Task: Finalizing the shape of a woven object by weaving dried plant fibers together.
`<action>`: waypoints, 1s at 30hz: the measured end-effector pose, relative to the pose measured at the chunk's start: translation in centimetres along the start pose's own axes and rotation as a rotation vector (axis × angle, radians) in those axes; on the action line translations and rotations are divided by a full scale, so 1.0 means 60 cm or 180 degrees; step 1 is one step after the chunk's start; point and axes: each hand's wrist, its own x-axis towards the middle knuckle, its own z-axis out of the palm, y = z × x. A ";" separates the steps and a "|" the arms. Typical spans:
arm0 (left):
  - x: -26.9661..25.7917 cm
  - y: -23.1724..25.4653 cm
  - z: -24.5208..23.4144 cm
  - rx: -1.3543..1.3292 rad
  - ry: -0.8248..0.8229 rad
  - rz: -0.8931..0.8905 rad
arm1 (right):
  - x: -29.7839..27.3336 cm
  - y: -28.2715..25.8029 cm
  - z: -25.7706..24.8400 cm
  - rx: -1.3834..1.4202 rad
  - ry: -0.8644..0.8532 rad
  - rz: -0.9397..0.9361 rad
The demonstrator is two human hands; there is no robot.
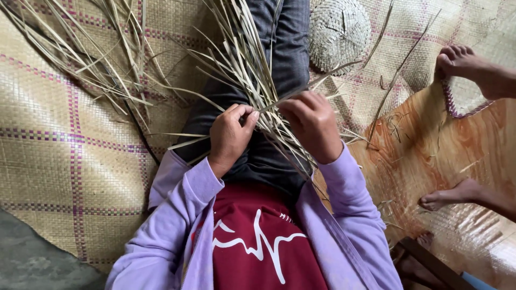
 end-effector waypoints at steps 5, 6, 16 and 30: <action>0.010 -0.006 -0.003 -0.0149 -0.0179 -0.0308 | -0.018 -0.023 0.027 0.0365 -0.0455 0.0164; 0.015 -0.013 0.000 -0.0279 -0.0247 -0.0455 | -0.019 -0.032 0.027 0.0274 -0.0554 0.0244; 0.029 -0.013 -0.002 -0.0660 -0.0531 -0.0753 | -0.065 -0.009 0.052 0.0773 -0.0600 0.1385; 0.031 -0.003 -0.005 -0.0520 -0.0549 -0.0747 | 0.001 -0.022 0.004 0.1144 -0.0333 0.1315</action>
